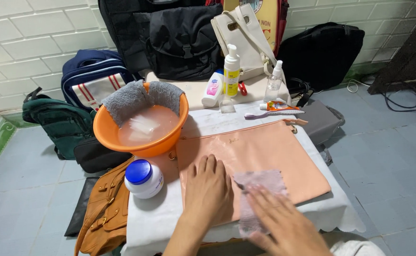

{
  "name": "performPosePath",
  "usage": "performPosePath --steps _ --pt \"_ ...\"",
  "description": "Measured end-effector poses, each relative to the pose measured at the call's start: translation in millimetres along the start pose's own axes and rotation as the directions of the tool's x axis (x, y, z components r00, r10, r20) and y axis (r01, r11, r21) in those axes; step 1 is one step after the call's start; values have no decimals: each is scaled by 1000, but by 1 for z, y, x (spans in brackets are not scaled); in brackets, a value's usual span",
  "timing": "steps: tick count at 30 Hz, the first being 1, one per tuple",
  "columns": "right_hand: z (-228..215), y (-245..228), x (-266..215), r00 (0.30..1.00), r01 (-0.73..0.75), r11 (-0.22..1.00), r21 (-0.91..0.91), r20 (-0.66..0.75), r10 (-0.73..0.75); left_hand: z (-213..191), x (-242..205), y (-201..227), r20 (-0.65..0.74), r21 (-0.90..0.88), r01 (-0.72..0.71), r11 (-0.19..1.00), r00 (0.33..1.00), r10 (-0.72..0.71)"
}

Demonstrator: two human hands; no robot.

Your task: Deep cleaning leather pouches by scrubbing the edges with a toothbrush and wiping the surfaces with a damp cloth.

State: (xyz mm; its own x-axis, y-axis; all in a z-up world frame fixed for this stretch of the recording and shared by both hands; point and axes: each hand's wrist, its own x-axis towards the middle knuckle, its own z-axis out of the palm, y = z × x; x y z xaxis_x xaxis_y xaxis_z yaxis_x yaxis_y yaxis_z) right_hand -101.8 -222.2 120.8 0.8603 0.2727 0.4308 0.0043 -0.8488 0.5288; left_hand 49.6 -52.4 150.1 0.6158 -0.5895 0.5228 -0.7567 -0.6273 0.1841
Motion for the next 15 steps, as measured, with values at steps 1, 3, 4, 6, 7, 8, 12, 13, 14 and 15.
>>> performPosePath --steps 1,3,4,6,7,8,12,13,14,15 --pt "-1 13 3 1000 0 1000 2 -2 0 5 6 -7 0 2 0 1000 1000 0" --pt "-3 38 6 827 -560 433 706 507 243 16 16 -21 1 -35 -25 999 1000 25" --pt "15 54 10 829 -558 433 708 506 240 17 16 -21 0 -33 -22 999 1000 22" --pt "51 86 17 841 -433 786 442 511 177 19 16 -22 26 -106 28 994 999 -25" --pt "55 92 33 842 -431 787 441 510 175 18 19 -22 25 -107 29 994 999 -27" --pt "58 95 46 787 -488 759 431 593 169 15 19 -23 154 -78 81 994 986 -68" --pt "44 65 94 870 -417 706 573 476 127 8 19 -23 273 -36 163 986 951 -147" --pt "37 49 94 874 -410 707 577 471 121 7 19 -22 269 -32 168 985 951 -153" --pt "31 32 94 925 -305 738 601 371 80 7 18 -22 256 -48 177 983 953 -159" --pt "25 15 93 963 -198 764 614 266 36 7 17 -22 243 -65 186 980 956 -165"
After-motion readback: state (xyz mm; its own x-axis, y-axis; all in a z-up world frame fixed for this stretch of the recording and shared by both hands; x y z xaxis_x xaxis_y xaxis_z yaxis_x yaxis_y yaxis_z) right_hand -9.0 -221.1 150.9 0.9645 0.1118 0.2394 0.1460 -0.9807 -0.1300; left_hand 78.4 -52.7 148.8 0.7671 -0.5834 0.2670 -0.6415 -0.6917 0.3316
